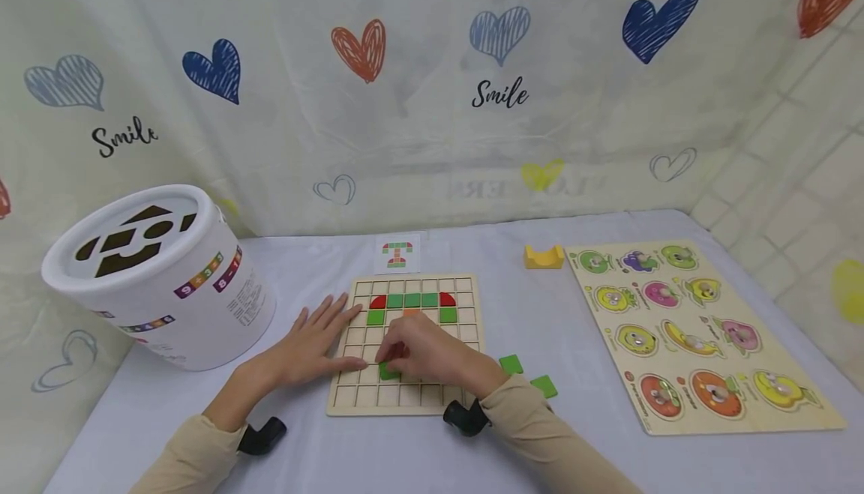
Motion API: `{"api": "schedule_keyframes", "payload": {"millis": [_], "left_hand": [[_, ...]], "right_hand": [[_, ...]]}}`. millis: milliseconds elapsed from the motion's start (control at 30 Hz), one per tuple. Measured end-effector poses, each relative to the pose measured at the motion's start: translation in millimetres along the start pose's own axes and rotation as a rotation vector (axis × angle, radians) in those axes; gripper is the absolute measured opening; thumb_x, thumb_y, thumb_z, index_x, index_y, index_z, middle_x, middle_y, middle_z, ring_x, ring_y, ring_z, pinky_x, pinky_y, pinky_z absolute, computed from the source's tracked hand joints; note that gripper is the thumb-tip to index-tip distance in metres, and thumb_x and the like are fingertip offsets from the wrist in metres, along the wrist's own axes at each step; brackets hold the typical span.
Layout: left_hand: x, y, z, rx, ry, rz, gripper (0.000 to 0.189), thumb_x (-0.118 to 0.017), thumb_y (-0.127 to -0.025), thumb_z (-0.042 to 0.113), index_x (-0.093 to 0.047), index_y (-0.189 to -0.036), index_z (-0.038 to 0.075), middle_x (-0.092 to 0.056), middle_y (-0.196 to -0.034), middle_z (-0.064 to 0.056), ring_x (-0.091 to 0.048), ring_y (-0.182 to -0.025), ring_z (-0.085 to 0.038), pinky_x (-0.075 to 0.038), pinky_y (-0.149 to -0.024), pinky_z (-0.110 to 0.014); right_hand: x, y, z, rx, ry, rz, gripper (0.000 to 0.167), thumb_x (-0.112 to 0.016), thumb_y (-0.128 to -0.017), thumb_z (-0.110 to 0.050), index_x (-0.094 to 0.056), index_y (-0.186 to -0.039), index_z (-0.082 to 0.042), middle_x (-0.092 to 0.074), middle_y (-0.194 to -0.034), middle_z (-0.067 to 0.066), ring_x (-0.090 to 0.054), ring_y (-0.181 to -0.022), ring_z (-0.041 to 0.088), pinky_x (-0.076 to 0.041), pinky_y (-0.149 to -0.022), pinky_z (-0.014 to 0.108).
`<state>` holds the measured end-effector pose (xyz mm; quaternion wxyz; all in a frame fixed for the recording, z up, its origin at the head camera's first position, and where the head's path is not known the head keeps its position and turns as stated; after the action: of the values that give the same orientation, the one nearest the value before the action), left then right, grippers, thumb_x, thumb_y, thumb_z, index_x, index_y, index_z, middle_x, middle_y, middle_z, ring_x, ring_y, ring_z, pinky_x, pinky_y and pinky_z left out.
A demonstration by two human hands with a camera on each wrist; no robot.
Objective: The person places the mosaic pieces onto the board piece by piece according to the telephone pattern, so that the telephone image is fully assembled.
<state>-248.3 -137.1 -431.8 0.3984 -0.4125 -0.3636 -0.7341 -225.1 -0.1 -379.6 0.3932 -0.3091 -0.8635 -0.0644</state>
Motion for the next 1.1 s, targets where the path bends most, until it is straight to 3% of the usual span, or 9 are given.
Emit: {"api": "schedule_keyframes", "payload": {"millis": [500,1100], "left_hand": [[-2.8,0.7,-2.6,0.001,-0.005,-0.003,0.101,-0.062,-0.093,0.071,-0.027,-0.167,0.012,-0.009,-0.174,-0.019,-0.001,-0.16,-0.043,0.001,-0.121,-0.073],[-2.7,-0.7,-1.7,-0.001,0.001,0.003,0.101,-0.062,-0.093,0.071,-0.027,-0.167,0.012,-0.009,-0.175,-0.018,0.0,-0.16,-0.042,0.002,-0.121,-0.073]], "right_hand": [[-4.4,-1.1,-1.5,-0.025,0.019,-0.04,0.017,-0.081,-0.087,0.006,-0.082,-0.102,-0.003,-0.072,-0.093,0.0,-0.064,-0.082,0.001,-0.055,-0.075,0.019],[-8.4,-6.0,-6.4,-0.115,0.119,-0.071,0.016,-0.082,-0.086,0.006,-0.082,-0.101,0.002,-0.074,-0.091,0.006,-0.062,-0.077,0.004,-0.053,-0.069,0.015]]}}
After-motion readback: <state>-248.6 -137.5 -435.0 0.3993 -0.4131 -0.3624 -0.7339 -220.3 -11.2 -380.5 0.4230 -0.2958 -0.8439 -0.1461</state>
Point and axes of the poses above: each hand's wrist, its own y-axis away from the middle knuckle, its own x-axis out of the back of the hand, z = x × y, the point moved 10 cm from there along -y, towards the middle knuckle
